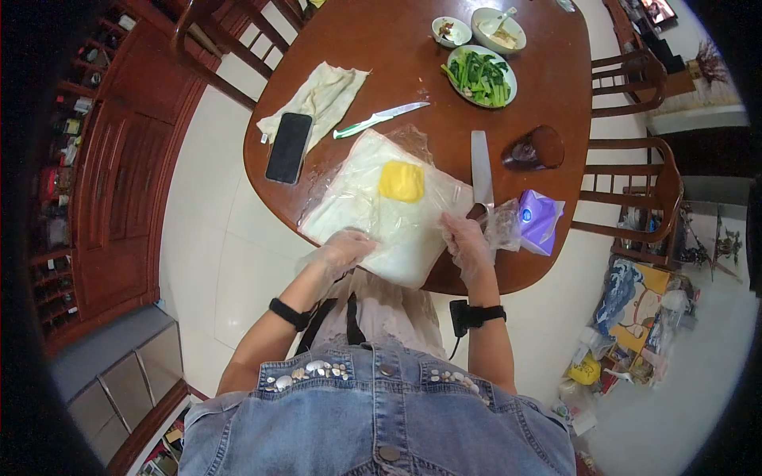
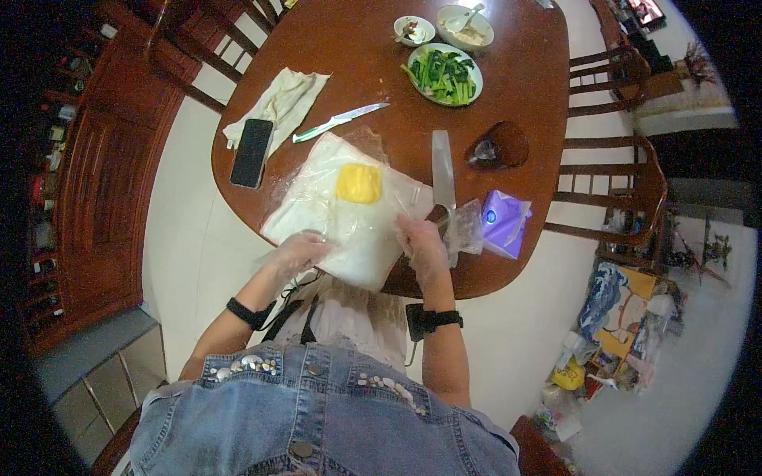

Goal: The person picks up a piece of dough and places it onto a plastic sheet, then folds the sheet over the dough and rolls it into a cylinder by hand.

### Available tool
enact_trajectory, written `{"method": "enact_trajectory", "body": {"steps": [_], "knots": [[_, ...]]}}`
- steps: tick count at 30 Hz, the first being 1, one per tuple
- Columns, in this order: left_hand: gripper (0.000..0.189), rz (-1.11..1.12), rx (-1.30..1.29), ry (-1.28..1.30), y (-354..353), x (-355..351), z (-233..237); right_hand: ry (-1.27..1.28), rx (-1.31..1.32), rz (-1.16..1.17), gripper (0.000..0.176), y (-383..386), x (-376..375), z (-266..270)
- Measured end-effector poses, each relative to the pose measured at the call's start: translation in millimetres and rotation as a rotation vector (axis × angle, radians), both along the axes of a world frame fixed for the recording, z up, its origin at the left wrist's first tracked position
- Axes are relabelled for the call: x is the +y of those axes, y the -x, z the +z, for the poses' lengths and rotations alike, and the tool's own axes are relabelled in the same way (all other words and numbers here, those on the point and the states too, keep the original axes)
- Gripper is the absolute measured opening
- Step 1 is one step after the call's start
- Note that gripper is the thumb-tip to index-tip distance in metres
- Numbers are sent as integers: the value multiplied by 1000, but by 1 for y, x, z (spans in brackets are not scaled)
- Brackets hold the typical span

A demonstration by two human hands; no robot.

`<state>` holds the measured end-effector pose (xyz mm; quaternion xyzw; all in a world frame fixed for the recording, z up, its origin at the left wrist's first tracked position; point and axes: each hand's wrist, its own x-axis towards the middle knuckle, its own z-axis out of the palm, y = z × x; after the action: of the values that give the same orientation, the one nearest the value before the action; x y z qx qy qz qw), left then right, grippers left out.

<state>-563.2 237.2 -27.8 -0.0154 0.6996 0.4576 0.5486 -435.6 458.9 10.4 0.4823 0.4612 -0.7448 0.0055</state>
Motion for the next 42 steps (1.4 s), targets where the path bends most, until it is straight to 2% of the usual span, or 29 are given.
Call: {"method": "enact_trajectory", "body": {"steps": [2, 4, 6, 9, 11, 12, 13, 14, 15, 16, 17, 19, 21, 23, 25, 26, 28, 29, 31, 32, 33, 35, 36, 38, 42], "knots": [[17, 4, -211, -106, -2, -12, 17, 29, -74, -36, 17, -6, -1, 2], [21, -29, -176, -137, -9, -24, 23, 26, -145, 90, 23, -18, 1, 2], [28, -58, -142, -167, -15, -33, 28, 58, -88, 99, 24, -30, -1, -9], [36, -32, -277, -276, -19, -37, 35, 145, -41, 85, 23, -47, -2, -18], [30, 154, -479, -660, -21, -30, 39, 200, -52, 66, 20, -53, -4, -20], [30, 154, -481, -660, -21, -22, 40, 362, 118, -30, 18, -55, -5, -22], [30, 259, -533, -702, -18, -8, 41, 520, 290, -128, 18, -56, -6, -24], [30, 362, -585, -743, -13, 6, 41, 516, 291, -131, 18, -55, -7, -29], [30, 358, -586, -745, -6, 19, 34, 653, 365, -307, 17, -53, -8, -38], [37, 449, -681, -766, 1, 32, 24, 790, 437, -484, 17, -51, -9, -46], [44, 539, -778, -784, 8, 42, 16, 787, 437, -487, 17, -48, -10, -55], [41, 587, -778, -770, 20, 59, 14, 798, 551, -752, 19, -37, -11, -65], [38, 633, -779, -752, 30, 70, 12, 783, 650, -710, 19, -29, -10, -69], [30, 612, -631, -717, 41, 78, 10, 766, 751, -664, 20, -18, -11, -69], [24, 620, -659, -680, 52, 85, 2, 484, 631, -615, 27, -5, -17, -60], [18, 636, -685, -643, 55, 87, -2, 482, 633, -619, 27, 1, -21, -53], [17, 632, -693, -642, 60, 90, -14, -106, 417, -247, 39, 15, -29, -32], [15, 633, -702, -641, 61, 89, -20, -106, 417, -247, 39, 21, -34, -24], [16, 608, -693, -667, 64, 87, -22, -1327, 252, 443, 49, 31, -41, -13], [16, 585, -684, -695, 66, 85, -23, -1361, 270, 629, 47, 37, -38, -11], [16, 590, -684, -695, 66, 81, -35, -1358, 271, 635, 47, 44, -38, -14], [21, 384, -186, -676, 64, 75, -67, -1433, 131, 904, 54, 55, -38, -24], [21, 389, -188, -676, 65, 77, -59, -1432, 132, 910, 54, 57, -37, -28], [25, 596, -580, -581, 67, 85, -27, -1389, 134, 904, 40, 60, -37, -35], [27, 637, -524, -479, 66, 87, -21, -1355, 212, 879, 39, 64, -37, -46]]}}
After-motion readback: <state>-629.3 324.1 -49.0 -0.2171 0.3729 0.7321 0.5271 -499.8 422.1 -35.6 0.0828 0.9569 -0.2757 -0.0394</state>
